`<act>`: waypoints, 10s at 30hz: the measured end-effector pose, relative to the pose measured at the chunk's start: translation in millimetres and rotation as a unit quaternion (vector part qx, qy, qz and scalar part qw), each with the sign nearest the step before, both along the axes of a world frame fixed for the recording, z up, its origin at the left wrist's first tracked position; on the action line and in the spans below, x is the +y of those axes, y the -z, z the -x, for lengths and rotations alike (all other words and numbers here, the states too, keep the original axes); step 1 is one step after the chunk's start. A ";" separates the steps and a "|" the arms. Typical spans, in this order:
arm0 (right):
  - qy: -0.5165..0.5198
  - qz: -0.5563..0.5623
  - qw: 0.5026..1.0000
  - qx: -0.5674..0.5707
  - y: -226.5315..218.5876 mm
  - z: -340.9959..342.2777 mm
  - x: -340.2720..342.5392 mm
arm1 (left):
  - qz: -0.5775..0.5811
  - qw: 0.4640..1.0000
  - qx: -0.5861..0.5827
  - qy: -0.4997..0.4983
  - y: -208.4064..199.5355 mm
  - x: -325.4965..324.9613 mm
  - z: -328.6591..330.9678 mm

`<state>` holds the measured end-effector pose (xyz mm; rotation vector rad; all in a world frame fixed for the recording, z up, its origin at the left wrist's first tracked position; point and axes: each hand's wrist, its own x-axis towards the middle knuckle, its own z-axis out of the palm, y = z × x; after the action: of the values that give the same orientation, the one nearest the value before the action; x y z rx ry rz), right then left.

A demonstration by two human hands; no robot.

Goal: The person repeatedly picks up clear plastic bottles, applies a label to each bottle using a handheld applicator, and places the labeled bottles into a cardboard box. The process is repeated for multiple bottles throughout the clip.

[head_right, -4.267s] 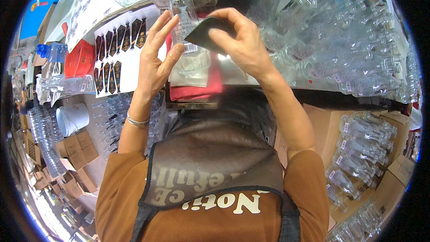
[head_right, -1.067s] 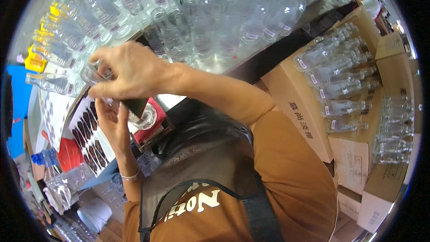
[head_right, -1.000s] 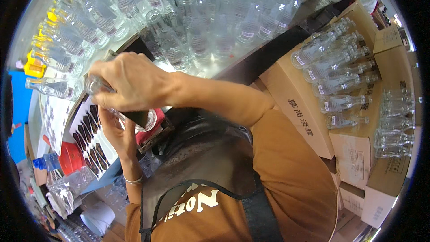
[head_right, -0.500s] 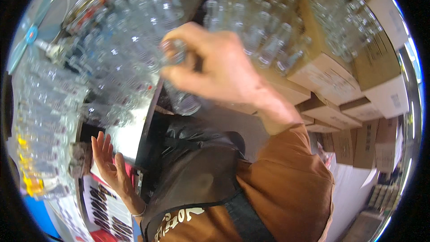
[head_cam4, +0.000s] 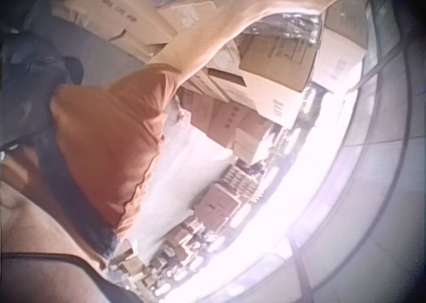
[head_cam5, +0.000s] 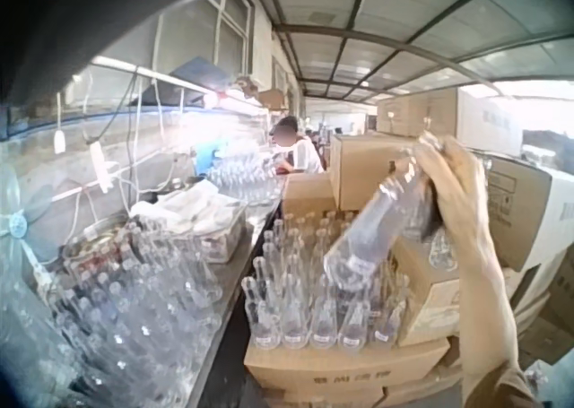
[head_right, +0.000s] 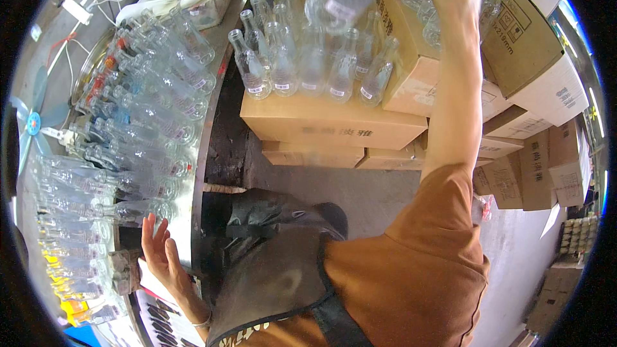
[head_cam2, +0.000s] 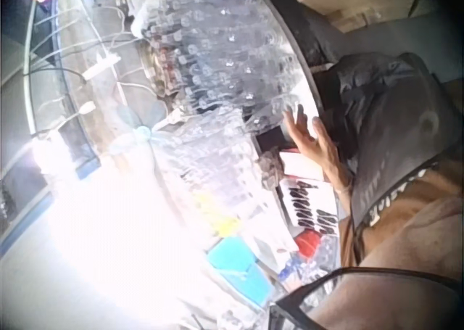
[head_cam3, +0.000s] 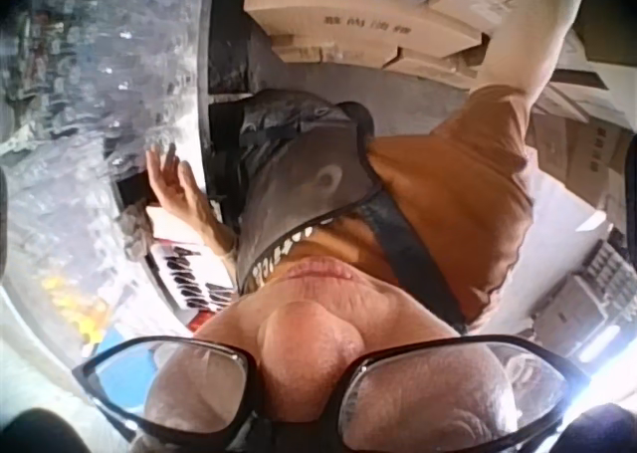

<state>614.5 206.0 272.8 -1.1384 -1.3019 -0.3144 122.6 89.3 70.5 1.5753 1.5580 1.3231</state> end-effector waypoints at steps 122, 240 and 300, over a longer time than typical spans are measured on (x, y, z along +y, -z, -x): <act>-0.740 0.532 0.400 -0.096 272.9 509.9 -38.5 | 0.026 0.893 0.010 -0.450 45.9 -94.6 107.8; -0.715 0.518 0.454 -0.120 252.7 534.6 -30.0 | 0.004 0.897 -0.310 -0.314 47.8 -94.8 127.8; -0.718 0.533 0.411 0.177 247.0 563.7 -2.9 | -0.010 0.847 -0.319 -0.425 44.8 -37.8 168.1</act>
<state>50.8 203.1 25.8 -0.4468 -1.5498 2.2230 -45.5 51.5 25.7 0.2663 1.8061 2.0299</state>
